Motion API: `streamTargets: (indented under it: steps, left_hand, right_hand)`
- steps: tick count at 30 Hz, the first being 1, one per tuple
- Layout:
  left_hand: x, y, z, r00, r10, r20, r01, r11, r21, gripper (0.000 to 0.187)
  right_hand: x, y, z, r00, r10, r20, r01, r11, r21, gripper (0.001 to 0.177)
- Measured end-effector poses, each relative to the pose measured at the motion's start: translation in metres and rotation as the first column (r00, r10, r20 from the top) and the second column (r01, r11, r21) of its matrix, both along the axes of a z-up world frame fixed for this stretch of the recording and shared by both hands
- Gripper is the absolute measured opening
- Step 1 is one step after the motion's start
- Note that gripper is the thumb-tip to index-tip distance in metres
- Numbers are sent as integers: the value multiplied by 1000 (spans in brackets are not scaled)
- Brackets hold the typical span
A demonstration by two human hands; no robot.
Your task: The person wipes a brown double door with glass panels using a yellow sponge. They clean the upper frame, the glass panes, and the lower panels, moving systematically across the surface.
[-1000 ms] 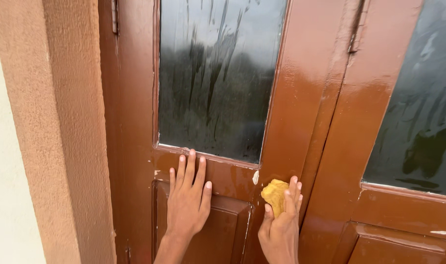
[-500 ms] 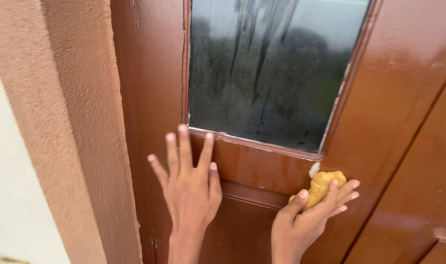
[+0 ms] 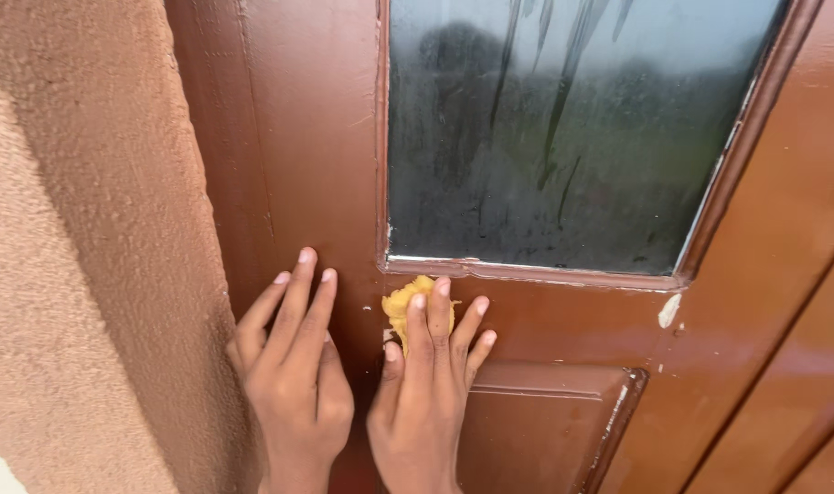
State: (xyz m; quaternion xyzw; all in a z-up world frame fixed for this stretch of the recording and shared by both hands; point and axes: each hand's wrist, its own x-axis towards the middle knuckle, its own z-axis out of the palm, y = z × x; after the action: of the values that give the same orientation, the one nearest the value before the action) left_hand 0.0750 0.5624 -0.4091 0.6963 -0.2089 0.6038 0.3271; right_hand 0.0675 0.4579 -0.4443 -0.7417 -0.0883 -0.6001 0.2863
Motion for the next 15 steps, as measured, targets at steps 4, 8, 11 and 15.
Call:
streamTargets:
  steps: [4,8,11,15]
  left_hand:
    - [-5,-27,1,1000,27,3,-26,989,-144,46]
    - [-14,-76,1,994,86,-68,-99,970,-222,56]
    - [-22,-106,-3,990,72,-121,-95,975,-199,63]
    - [-26,-104,-9,993,34,-113,-52,986,-159,62]
  right_hand:
    - [-14,-60,3,938,-297,179,327,930,-170,40]
    - [-33,-127,5,866,-470,171,484,874,-50,39]
    - [-45,-157,3,868,-471,157,463,882,88,37]
    - [-40,-145,4,908,-398,129,368,907,204,43]
